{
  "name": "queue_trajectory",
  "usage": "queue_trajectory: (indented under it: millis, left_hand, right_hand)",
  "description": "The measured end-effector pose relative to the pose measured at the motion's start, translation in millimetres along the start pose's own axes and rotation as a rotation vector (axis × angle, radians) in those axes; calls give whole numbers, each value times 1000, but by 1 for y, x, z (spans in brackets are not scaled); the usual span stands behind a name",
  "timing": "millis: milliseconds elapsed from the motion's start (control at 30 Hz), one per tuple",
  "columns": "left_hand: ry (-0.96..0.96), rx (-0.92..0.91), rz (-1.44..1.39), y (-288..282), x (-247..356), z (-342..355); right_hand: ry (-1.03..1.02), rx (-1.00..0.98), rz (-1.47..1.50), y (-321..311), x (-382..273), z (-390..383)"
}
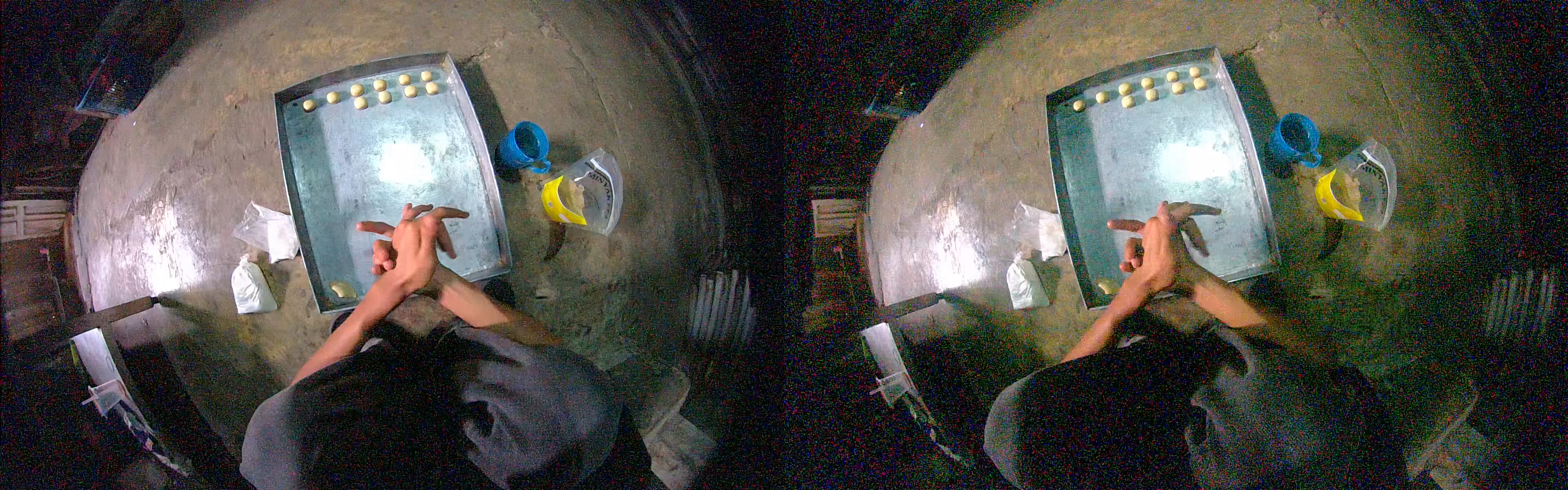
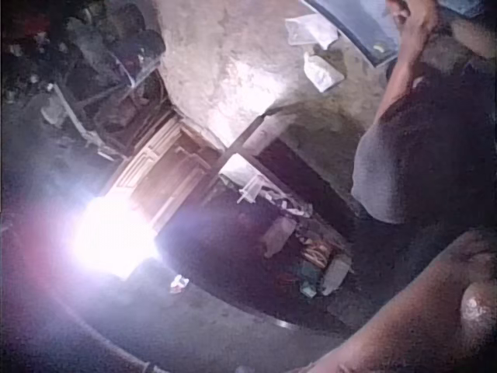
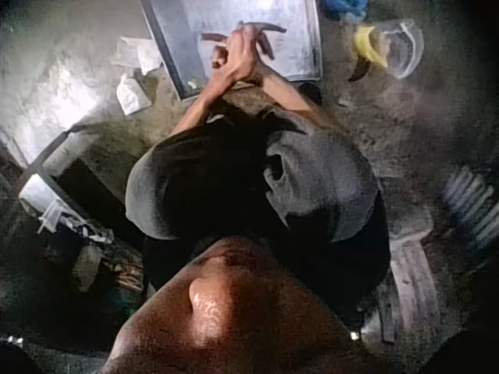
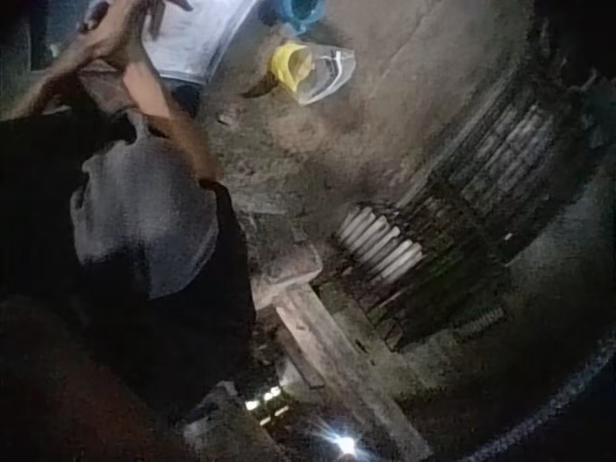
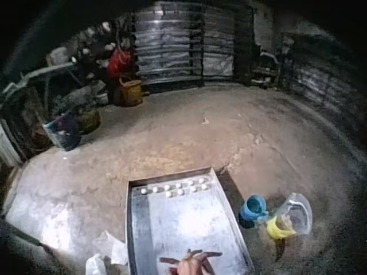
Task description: The person rolls small pieces of dough between their hands to form balls and places them in rows onto a metal baking tray.
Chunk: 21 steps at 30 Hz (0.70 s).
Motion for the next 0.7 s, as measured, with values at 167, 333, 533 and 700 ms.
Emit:
queue_trajectory:
  millis: [167, 333, 533, 700]
  left_hand:
    - [-138, -19, -425, -50, -1, 15]
    - [31, 522, -974, -118, 22, 33]
    - [38, 1045, -1899, -116, -32, -4]
    - [-213, 1101, -1810, -67, -49, -20]
  right_hand:
    - [-70, 343, 221, 45, -8, -2]
    - [-83, 176, 173, 40, -16, -7]
    - [-1138, 1068, -1080, 105, -105, -90]
    - [-1784, 828, -1560, 230, -134, -104]
Point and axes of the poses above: each hand's wrist, its own z-axis towards the middle knuckle, its own y-axis out of the palm, x = y × z, the point moved 4 cm from there along z, towards the middle knuckle, and after that the axes turned 15 degrees about y, right-handed, at the moved point
